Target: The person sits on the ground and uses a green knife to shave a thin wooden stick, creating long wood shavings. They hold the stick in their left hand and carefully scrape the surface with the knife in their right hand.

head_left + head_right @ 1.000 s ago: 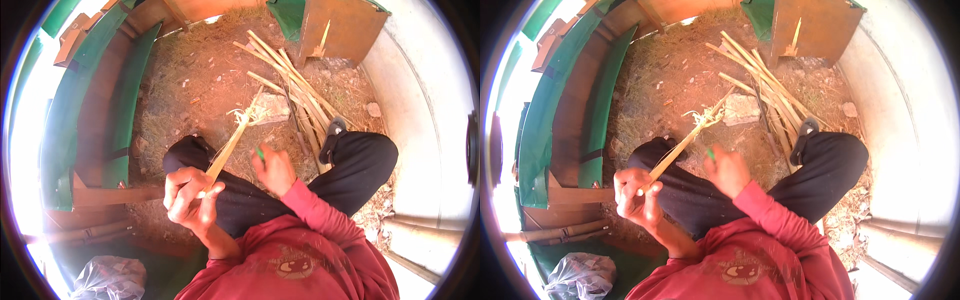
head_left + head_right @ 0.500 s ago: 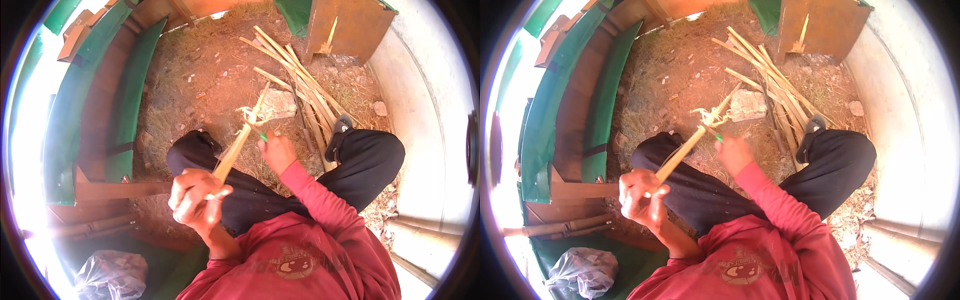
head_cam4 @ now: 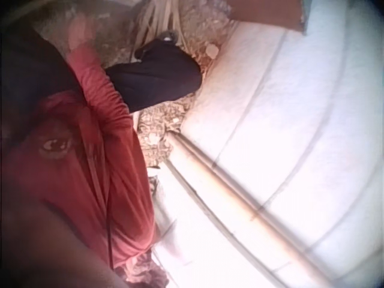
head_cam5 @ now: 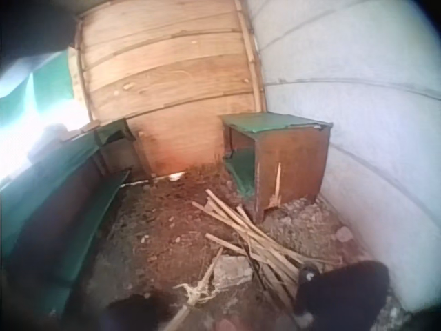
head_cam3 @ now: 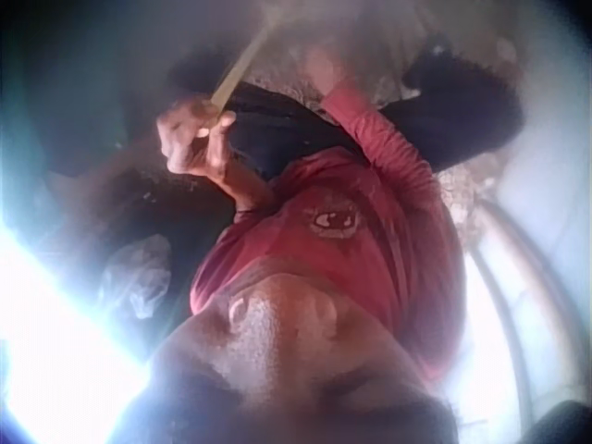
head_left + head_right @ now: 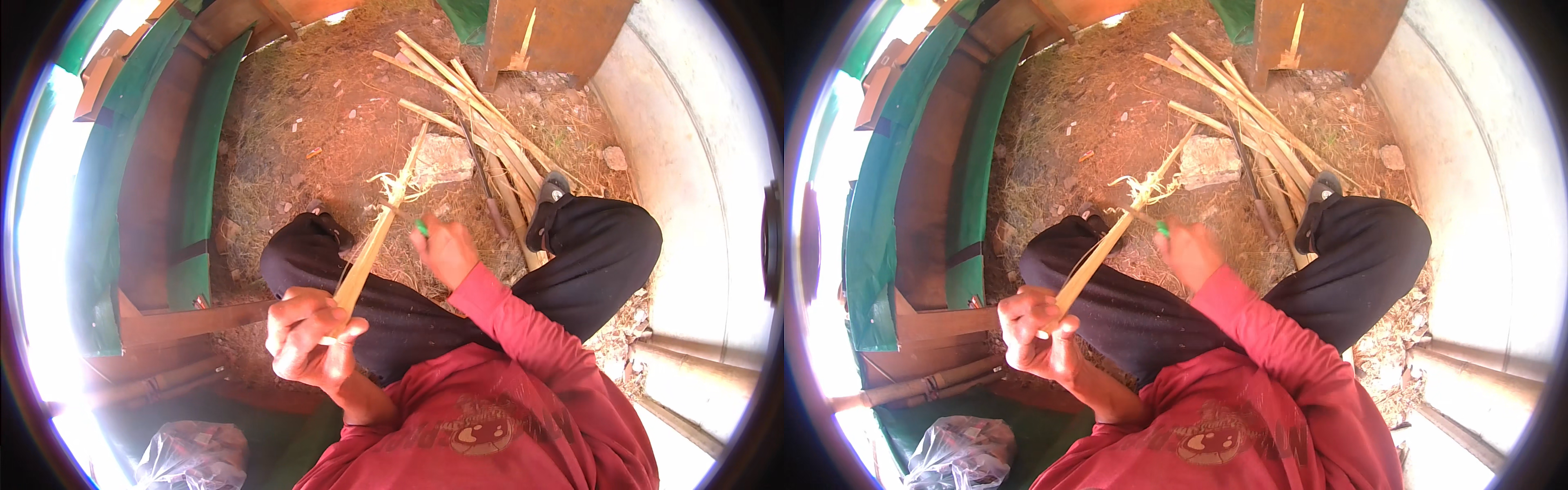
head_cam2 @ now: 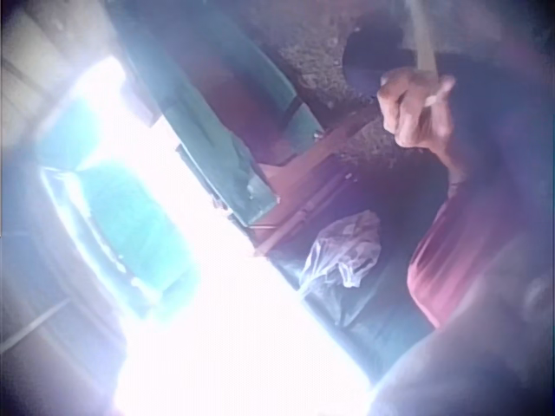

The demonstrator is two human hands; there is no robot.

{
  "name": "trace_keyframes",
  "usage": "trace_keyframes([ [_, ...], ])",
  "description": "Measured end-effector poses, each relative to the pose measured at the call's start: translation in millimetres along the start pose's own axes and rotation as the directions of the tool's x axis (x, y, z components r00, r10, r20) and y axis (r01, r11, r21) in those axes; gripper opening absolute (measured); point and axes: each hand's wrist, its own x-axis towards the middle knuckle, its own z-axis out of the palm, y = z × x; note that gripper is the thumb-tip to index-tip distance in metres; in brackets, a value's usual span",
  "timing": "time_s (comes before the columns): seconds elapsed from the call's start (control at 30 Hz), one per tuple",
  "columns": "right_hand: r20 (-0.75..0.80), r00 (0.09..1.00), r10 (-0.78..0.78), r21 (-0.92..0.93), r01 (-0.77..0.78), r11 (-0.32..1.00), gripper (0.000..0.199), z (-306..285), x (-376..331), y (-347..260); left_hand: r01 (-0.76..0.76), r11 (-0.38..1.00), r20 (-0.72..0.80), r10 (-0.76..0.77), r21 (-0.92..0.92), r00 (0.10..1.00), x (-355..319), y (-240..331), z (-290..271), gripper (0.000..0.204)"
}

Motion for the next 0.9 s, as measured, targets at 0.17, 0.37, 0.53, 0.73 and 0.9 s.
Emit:
trace_keyframes([
  [0.17,-0.037,0.993,-0.115,0.162,0.119,0.980,0.019,-22.5,-5.8,-28.8,0.118,0.983,-0.263,-0.078,0.137,0.962,-3.1,-5.0,-0.8,0.027],
  [0.37,0.065,0.937,-0.344,0.467,0.276,0.840,0.020,-54.0,-35.6,-89.5,0.292,0.941,-0.372,-0.213,0.171,0.903,-5.0,3.4,11.7,0.024],
  [0.53,0.106,0.898,-0.427,0.503,0.322,0.802,0.016,-55.2,-37.8,-91.6,0.180,0.965,-0.237,-0.133,0.189,0.962,-10.4,-4.7,-0.5,0.029],
  [0.73,0.148,0.901,-0.408,0.423,0.315,0.850,0.015,-73.0,-39.8,-99.0,0.092,0.996,-0.234,-0.090,-0.002,0.968,-7.7,-0.4,3.5,0.034],
  [0.9,0.117,0.902,-0.416,0.307,0.365,0.879,0.016,-78.4,-47.1,-101.8,0.048,0.998,-0.179,-0.052,-0.027,0.982,-6.4,1.0,3.8,0.028],
])
